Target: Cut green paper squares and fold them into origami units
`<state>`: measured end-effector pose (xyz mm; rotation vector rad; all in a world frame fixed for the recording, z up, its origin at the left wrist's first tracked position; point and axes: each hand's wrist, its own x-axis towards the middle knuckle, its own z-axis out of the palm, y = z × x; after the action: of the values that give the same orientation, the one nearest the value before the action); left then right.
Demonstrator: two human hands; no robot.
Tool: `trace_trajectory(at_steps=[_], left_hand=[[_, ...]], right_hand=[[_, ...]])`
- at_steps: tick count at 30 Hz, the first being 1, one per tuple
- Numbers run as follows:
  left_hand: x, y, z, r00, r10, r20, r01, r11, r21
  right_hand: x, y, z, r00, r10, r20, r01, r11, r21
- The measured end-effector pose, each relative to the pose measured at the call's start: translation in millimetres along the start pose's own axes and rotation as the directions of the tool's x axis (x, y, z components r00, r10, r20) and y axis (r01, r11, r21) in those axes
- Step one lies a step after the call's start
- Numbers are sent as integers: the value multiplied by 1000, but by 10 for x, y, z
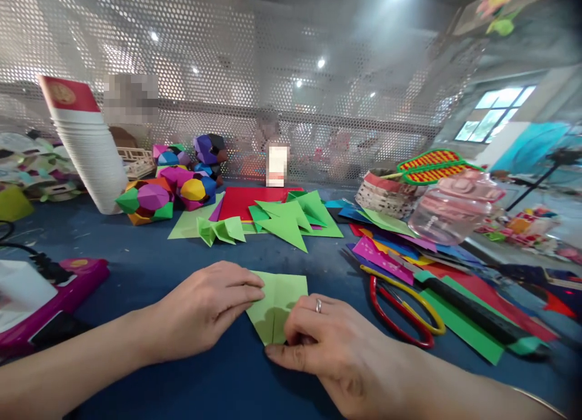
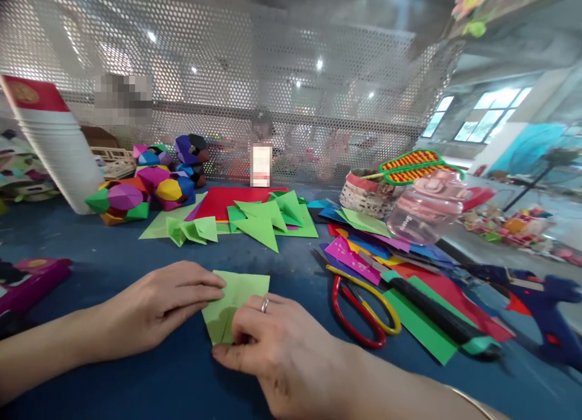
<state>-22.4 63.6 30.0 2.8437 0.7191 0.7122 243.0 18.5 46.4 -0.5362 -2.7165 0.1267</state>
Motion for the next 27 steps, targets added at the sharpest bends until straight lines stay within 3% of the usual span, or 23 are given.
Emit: trace_trajectory(at_steps=[3,8,10,12,14,16,17,19,25,27], left_hand=[[33,68,-55,999,16,51,-14,999,-30],[91,170,-149,951,92,296,-52,989,-141],[91,167,-152,945,80,316,-34,988,-149],[78,145,-138,946,71,315,-29,990,-136],[62,121,-119,946,67,316,-28,992,-126],[46,109,-101,946,73,317,-32,991,-132],[39,109,-94,948,78,309,-37,990,-139],[29,116,-85,957,91,274,-51,987,-151],[24,205,-105,978,140,158,-120,984,-128],[25,241,-117,975,161,151,-144,982,-122]], right_hand=[[-8,20,7,1000,-10,-7,10,1000,-29],[0,5,-9,1000,-12,-27,10,998,-56],[-30,-7,-48,998,42,-37,-44,997,-70],[-130,1,-100,978,190,-89,-199,974,-106],[-316,38,-153,888,414,-200,-448,878,-172],[-554,102,-200,734,605,-308,-679,670,-301],[-672,139,-221,671,664,-329,-740,577,-346],[-859,207,-260,589,747,-309,-796,468,-385],[-923,312,-374,491,860,-140,-844,430,-321],[-844,314,-413,489,862,-136,-857,446,-257]])
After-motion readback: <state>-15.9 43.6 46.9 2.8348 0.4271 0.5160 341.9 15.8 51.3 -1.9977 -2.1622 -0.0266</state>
